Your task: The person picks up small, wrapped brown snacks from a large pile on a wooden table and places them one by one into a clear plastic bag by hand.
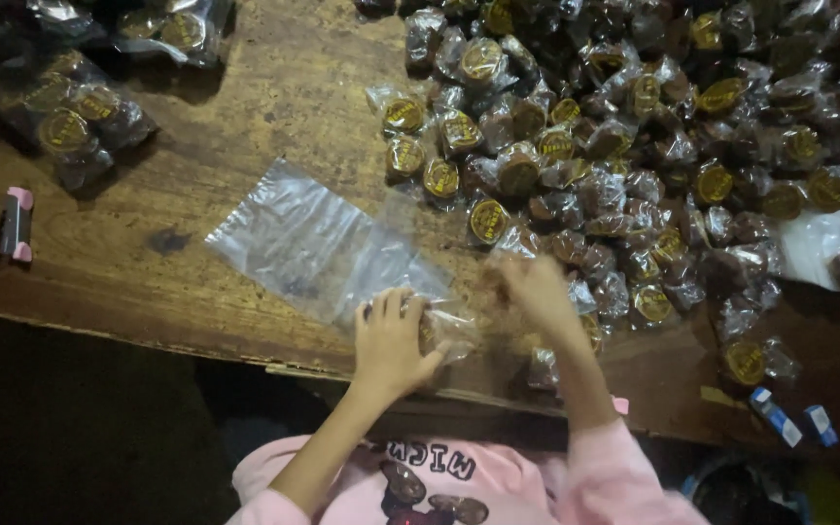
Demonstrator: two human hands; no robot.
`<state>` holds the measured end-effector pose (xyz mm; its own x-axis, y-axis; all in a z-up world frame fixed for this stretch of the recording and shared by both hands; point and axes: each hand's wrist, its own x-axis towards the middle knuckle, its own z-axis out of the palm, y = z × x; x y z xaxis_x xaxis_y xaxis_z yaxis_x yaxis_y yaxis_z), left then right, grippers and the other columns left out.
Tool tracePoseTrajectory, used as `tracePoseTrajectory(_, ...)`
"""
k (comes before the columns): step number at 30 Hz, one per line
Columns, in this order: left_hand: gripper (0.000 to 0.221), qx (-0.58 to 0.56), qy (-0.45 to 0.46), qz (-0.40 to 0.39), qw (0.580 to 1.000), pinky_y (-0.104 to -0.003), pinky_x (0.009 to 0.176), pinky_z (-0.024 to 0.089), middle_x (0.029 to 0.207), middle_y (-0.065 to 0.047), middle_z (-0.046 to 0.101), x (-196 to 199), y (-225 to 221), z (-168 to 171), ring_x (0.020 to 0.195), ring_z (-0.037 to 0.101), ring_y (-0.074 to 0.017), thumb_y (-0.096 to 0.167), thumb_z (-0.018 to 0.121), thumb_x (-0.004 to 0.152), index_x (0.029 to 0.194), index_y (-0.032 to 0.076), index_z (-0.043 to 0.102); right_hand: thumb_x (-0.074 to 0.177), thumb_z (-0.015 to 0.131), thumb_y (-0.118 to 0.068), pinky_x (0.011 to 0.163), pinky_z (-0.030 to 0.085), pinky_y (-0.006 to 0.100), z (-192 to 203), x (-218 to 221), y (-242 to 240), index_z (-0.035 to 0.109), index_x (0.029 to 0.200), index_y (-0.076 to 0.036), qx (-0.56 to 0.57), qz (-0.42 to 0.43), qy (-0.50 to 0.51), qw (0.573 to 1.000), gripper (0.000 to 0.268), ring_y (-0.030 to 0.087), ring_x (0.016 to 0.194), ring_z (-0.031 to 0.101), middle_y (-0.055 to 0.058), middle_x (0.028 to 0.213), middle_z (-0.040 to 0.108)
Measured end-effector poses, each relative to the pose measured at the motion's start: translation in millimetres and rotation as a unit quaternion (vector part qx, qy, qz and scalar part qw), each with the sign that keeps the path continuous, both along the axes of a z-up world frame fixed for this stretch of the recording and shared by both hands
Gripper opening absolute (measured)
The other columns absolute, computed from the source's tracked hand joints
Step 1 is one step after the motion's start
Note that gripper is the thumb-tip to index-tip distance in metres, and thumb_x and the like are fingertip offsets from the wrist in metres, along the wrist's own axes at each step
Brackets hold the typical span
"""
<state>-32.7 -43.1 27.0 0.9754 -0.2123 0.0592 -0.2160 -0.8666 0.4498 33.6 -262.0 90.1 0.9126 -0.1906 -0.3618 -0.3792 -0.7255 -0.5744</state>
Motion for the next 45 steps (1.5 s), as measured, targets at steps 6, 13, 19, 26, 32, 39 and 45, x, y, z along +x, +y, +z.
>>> tracePoseTrajectory(6,0.064,0.031,-0.072,0.046,0.996,-0.047,0.093,0.045,0.117,-0.004,0.061,9.2,-6.1,-24.8,0.113,0.057,-0.0265,0.036,0.087,0.059,0.116,0.022,0.062,0.088,0.075,-0.049,0.103,0.041,0.065,-112.4,94.5,24.6,0.054,0.124,-0.012,-0.231,0.038,-0.126,0.964,0.056,0.046,0.123,0.046,0.019,0.124,0.052)
tracePoseTrajectory(13,0.077,0.087,-0.046,0.095,0.991,-0.045,0.092,0.045,0.116,-0.004,0.061,2.6,16.5,-4.1,0.107,0.058,-0.0258,0.035,0.089,0.059,0.128,0.019,0.058,0.087,0.075,-0.055,0.088,0.056,0.046,-53.3,53.3,23.6,0.068,0.115,-0.018,-0.008,-0.101,-0.074,0.992,0.047,0.026,0.101,0.072,0.004,0.108,0.073)
tracePoseTrajectory(19,0.062,0.086,-0.136,0.133,0.978,-0.051,0.103,0.039,0.125,-0.012,0.054,-3.5,10.7,-2.9,0.116,0.053,-0.0342,0.036,0.087,0.061,0.113,0.015,0.062,0.08,0.086,-0.04,0.11,0.034,0.063,-86.8,44.4,30.7,0.044,0.136,-0.005,-0.106,-0.102,-0.152,0.977,0.078,0.053,0.121,0.052,0.027,0.126,0.044)
tracePoseTrajectory(26,0.058,0.089,-0.168,0.089,0.978,-0.05,0.106,0.035,0.129,-0.013,0.058,2.0,10.9,2.3,0.125,0.053,-0.0325,0.012,0.074,0.07,0.127,0.012,0.059,0.083,0.082,-0.014,0.106,0.039,0.06,-50.5,-13.4,48.0,0.027,0.154,0.007,-0.092,0.126,-0.312,0.937,0.092,0.054,0.117,0.049,0.032,0.121,0.049)
tracePoseTrajectory(32,0.051,0.015,-0.094,0.021,0.995,-0.061,0.113,0.025,0.146,-0.013,0.053,10.1,12.8,15.9,0.143,0.041,-0.0369,0.02,0.061,0.088,0.138,0.012,0.055,0.071,0.067,-0.006,0.112,0.038,0.053,-22.0,-71.5,15.9,0.054,0.128,-0.001,0.201,0.061,-0.078,0.975,0.058,0.044,0.124,0.053,0.025,0.123,0.056)
tracePoseTrajectory(39,0.046,-0.05,0.033,0.009,0.998,-0.077,0.105,0.02,0.154,-0.002,0.046,-2.3,-0.6,38.3,0.142,0.032,-0.0443,0.043,0.037,0.107,0.151,0.034,0.045,0.091,0.071,-0.006,0.111,0.048,0.041,-69.2,-73.8,78.3,0.051,0.143,0.003,0.426,-0.192,-0.081,0.881,0.057,0.034,0.128,0.06,0.026,0.146,0.054)
tracePoseTrajectory(45,0.055,0.01,-0.062,-0.054,0.997,-0.075,0.103,0.023,0.159,0.006,0.042,-9.1,2.9,24.2,0.147,0.024,-0.0482,0.054,0.05,0.099,0.15,0.034,0.049,0.093,0.06,-0.009,0.109,0.045,0.05,-66.0,-64.4,47.2,0.062,0.136,0.002,0.263,0.015,-0.079,0.961,0.044,0.044,0.13,0.055,0.026,0.135,0.052)
